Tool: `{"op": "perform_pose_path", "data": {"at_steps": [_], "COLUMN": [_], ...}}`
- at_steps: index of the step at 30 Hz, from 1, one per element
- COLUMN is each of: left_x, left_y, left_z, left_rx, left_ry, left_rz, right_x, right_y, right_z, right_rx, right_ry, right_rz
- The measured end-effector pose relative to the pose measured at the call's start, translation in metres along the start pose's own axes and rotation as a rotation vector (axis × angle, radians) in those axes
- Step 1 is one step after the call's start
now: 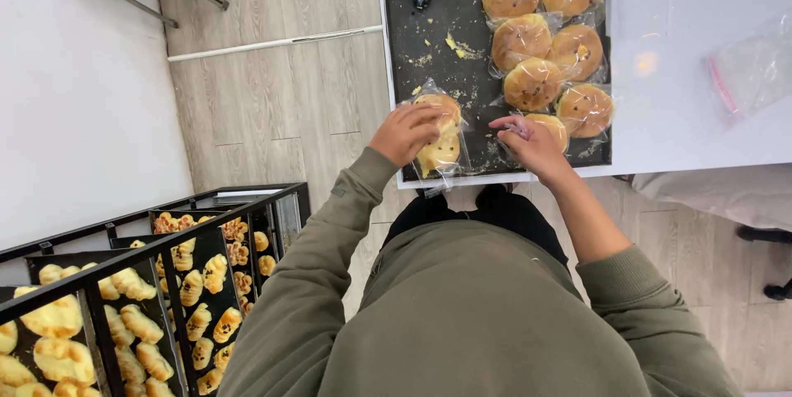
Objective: The person places round buns into individual plastic bags by hand and then arranges the bags on a black tray.
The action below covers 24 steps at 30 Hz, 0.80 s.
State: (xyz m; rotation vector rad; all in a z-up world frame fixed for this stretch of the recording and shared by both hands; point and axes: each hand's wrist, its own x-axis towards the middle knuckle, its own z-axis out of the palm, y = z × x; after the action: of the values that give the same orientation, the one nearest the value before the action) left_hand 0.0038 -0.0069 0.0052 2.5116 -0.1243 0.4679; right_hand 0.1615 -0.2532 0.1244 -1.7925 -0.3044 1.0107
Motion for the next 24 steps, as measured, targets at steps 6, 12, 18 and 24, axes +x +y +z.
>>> {"op": "perform_pose_path", "data": {"at_steps": [6,12,18,24], "left_x": [0.06,0.105,0.133,0.16], "left_y": [0.076,0.161,0.168,0.216], "left_z": [-0.035,-0.031,0.001,-0.031], "left_rx": [-0.712,-1.351,-1.294,-0.944], "left_ry": [0.334,0.505,0.574,0.662], "left_rz": [-0.621,-0.576,-0.403,-0.821], "right_x": [0.009,-0.024,-0.018,-0.028], "right_y": [0.009,-0.059,-0.066,-0.09], "right_z": [-0.038,-0.056,-0.099,-0.11], "right_rx": [-0.124,0.117,0.111,0.168], "right_ry": [-0.02,0.12,0.071,0.005], "right_rz": [-0.058,-0.309,-0.381,-0.458]}}
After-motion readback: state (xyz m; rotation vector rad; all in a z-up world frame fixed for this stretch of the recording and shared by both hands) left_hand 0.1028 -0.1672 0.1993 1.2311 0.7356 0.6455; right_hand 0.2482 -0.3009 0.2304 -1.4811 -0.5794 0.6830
